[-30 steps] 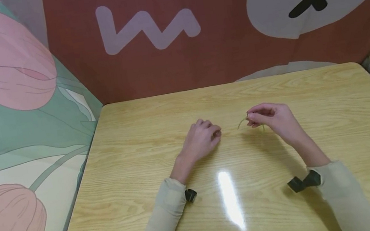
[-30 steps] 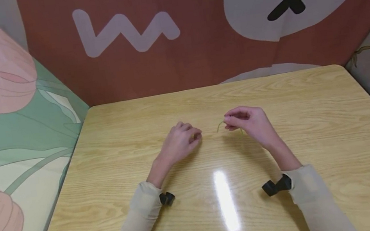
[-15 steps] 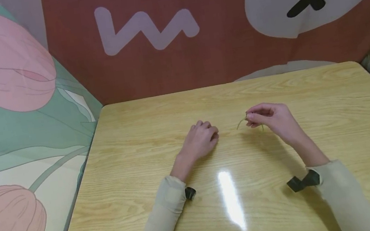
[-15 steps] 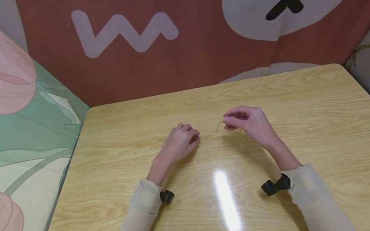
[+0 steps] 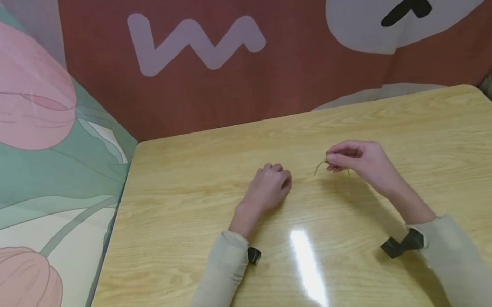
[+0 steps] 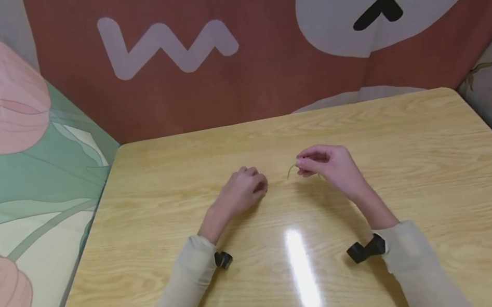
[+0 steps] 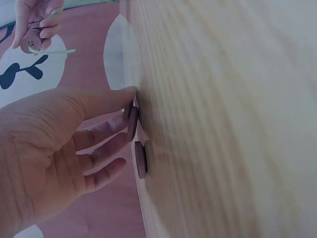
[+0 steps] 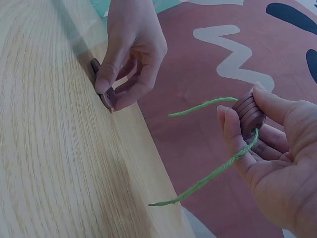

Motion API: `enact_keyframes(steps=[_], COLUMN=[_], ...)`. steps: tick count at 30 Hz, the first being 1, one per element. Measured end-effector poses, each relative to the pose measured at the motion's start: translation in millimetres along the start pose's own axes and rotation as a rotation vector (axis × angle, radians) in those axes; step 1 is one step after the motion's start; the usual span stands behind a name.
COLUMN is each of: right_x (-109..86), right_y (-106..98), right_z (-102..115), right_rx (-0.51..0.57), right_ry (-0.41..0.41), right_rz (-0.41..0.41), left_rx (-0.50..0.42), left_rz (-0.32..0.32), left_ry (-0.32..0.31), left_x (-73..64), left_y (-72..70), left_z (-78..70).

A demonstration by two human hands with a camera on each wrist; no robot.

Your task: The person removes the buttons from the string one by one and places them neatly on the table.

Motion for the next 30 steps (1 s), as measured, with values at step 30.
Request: enact_keyframes(steps=[30], right_x=[0.5], right_y=[6], right_z=[1], right_rx=[-0.005], right_ry=[-0.030], right_rz=[-0.004], left_rx=[-0.079], left_rz=[-0.265], left_ry=[0.106], left_x=[-8.8], left_y=[-54.0], left_z=[-29.2])
Point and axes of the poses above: each hand's wrist, its own x-axis towards the middle knuckle, its own y-axis out of the palm, z = x × y, the point moved 9 cm from there along x, towards the middle knuckle, and after that the axes turned 11 degrees about z, right-handed, at the moved point
